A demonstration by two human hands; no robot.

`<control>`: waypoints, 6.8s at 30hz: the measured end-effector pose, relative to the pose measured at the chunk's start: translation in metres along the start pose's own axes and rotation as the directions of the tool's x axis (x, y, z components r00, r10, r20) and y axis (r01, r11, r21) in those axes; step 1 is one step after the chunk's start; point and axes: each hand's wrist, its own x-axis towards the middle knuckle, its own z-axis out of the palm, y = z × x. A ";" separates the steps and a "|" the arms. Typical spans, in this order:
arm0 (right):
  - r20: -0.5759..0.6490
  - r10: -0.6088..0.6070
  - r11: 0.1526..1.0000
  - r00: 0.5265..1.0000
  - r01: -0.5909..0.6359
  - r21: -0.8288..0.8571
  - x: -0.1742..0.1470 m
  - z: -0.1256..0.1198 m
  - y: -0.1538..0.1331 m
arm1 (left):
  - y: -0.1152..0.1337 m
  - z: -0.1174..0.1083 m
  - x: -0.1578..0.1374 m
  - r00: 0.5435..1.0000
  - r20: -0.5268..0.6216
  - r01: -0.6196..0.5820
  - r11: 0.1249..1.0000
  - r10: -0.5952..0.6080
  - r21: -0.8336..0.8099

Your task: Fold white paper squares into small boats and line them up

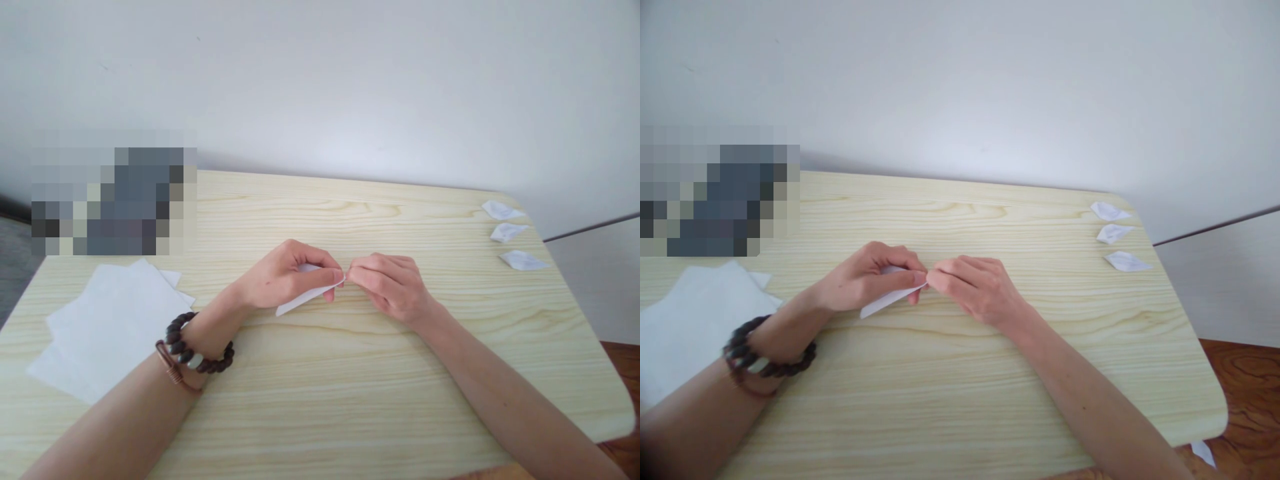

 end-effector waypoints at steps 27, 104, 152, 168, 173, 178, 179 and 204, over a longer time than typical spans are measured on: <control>0.131 0.263 0.945 0.956 -0.283 0.164 0.006 0.007 0.001 | -0.011 0.029 0.012 0.817 -0.568 -0.155 0.986 0.099 -0.052; 0.022 0.655 0.754 0.756 -0.655 0.059 0.035 0.034 -0.008 | -0.018 0.024 0.009 0.829 -0.423 0.207 0.503 0.366 0.839; -0.117 0.242 0.970 0.963 -0.236 0.061 0.018 0.017 0.013 | -0.019 -0.011 0.001 0.988 -0.152 -0.052 0.877 -0.024 -0.478; -0.155 0.224 0.961 0.962 -0.192 0.202 0.024 0.015 0.010 | -0.023 -0.004 0.005 0.971 -0.180 0.001 0.757 -0.158 -0.654; -0.138 0.225 0.954 0.964 -0.189 0.234 0.024 0.013 0.011 | -0.022 -0.003 0.006 0.968 -0.196 -0.006 0.761 -0.159 -0.649; -0.147 0.264 0.949 0.953 -0.230 0.214 0.024 0.015 0.011 | -0.025 -0.003 0.007 0.968 -0.207 -0.025 0.765 -0.142 -0.643; -0.145 0.277 0.947 0.950 -0.243 0.212 0.024 0.015 0.011 | -0.025 -0.003 0.007 0.968 -0.209 -0.030 0.763 -0.139 -0.645; -0.062 0.521 0.810 0.851 -0.471 0.349 0.025 0.013 0.009 | -0.024 0.005 0.009 0.921 -0.356 -0.051 0.855 -0.160 -0.516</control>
